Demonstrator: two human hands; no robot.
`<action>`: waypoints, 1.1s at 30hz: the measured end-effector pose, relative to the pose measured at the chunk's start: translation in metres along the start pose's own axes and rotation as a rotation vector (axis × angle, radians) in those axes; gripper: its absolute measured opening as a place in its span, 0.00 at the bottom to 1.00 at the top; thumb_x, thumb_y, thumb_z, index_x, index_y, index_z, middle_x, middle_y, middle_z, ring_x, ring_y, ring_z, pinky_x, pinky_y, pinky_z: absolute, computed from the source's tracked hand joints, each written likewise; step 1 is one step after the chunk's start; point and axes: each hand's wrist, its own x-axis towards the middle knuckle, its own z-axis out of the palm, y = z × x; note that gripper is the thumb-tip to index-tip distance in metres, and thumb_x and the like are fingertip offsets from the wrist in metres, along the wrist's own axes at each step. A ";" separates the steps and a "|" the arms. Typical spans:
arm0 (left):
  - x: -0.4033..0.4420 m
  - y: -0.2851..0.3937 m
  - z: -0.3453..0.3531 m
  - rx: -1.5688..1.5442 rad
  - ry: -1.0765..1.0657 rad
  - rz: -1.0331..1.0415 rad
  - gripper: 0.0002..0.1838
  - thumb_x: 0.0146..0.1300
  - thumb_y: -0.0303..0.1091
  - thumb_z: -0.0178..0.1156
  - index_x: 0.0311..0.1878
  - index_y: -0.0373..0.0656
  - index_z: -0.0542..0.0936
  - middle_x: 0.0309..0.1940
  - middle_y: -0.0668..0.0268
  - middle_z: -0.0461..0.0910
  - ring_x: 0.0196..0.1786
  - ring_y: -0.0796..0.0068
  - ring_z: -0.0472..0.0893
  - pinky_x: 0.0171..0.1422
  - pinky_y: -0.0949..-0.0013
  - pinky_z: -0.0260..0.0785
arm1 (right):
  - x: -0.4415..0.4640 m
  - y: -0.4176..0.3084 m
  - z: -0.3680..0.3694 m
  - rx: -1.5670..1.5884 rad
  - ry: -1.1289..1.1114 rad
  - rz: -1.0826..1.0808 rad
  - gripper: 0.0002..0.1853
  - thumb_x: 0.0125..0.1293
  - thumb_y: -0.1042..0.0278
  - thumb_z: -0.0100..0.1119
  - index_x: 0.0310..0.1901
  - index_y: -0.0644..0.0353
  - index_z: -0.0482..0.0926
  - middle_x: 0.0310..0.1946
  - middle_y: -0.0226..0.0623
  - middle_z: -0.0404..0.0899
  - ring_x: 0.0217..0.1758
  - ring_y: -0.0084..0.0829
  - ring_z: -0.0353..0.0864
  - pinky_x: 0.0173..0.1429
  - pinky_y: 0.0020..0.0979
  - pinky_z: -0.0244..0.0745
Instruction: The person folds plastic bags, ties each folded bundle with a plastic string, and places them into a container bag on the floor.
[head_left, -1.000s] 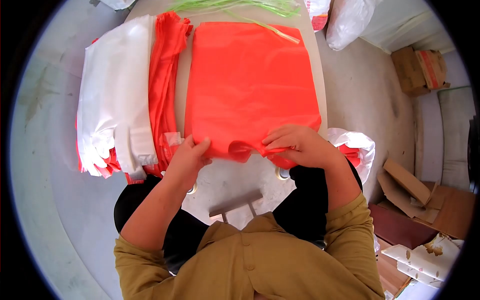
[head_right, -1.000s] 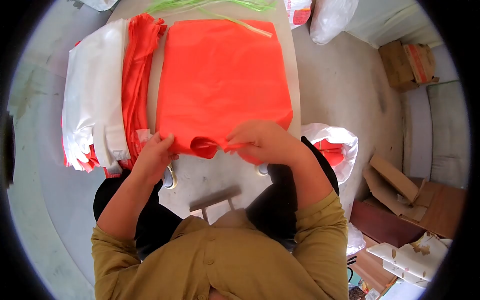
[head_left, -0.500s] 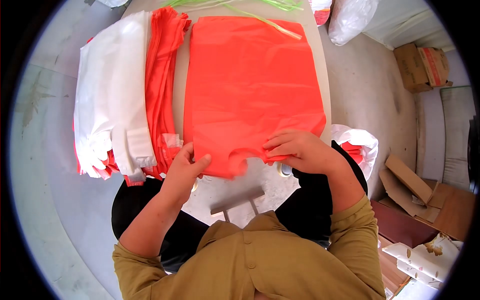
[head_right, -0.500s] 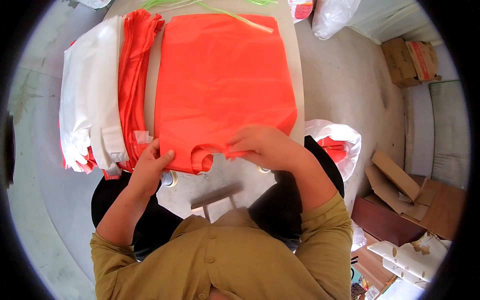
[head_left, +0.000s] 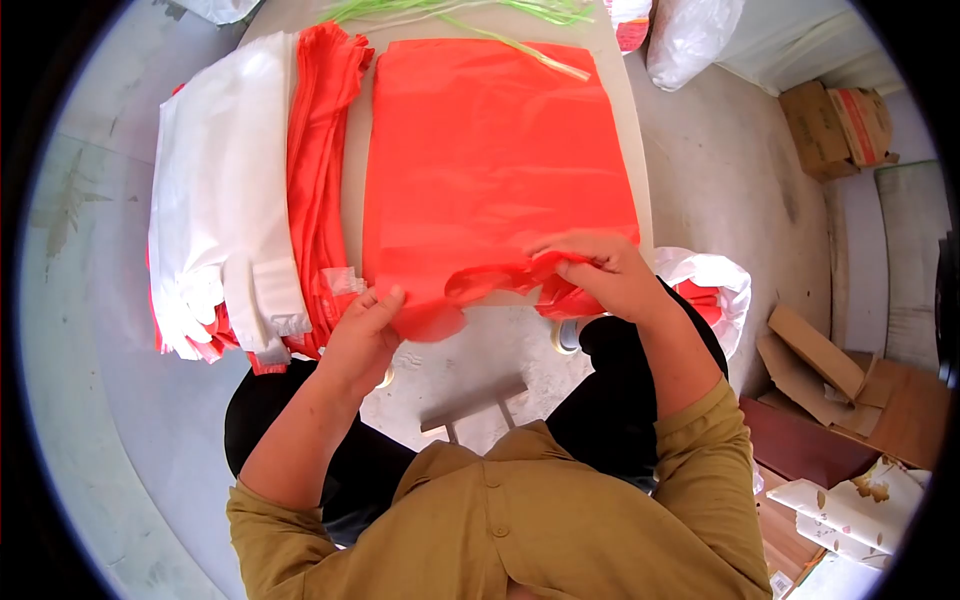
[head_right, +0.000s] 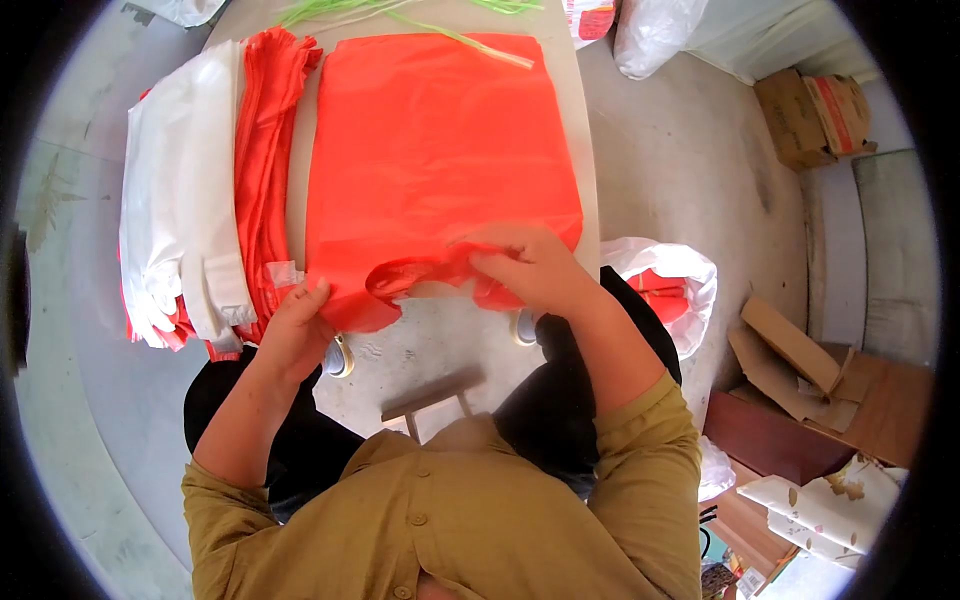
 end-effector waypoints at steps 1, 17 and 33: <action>0.002 0.000 0.000 0.049 -0.014 0.053 0.21 0.78 0.41 0.59 0.66 0.40 0.77 0.65 0.64 0.81 0.66 0.71 0.79 0.73 0.63 0.68 | 0.002 0.006 0.000 -0.010 0.026 -0.033 0.16 0.69 0.82 0.53 0.53 0.67 0.86 0.51 0.37 0.87 0.52 0.26 0.85 0.58 0.31 0.80; 0.032 0.070 0.062 0.038 -0.037 0.436 0.16 0.78 0.32 0.58 0.64 0.39 0.75 0.58 0.63 0.82 0.60 0.72 0.82 0.67 0.65 0.76 | 0.026 -0.008 -0.017 0.045 0.437 -0.134 0.18 0.74 0.60 0.61 0.54 0.67 0.84 0.43 0.36 0.86 0.48 0.29 0.83 0.56 0.33 0.77; 0.031 0.081 0.054 0.190 0.006 0.288 0.20 0.79 0.31 0.56 0.70 0.40 0.72 0.62 0.60 0.81 0.60 0.70 0.83 0.66 0.66 0.78 | 0.020 -0.016 -0.021 0.077 0.323 0.096 0.12 0.74 0.64 0.56 0.32 0.59 0.79 0.31 0.19 0.75 0.37 0.15 0.70 0.45 0.24 0.67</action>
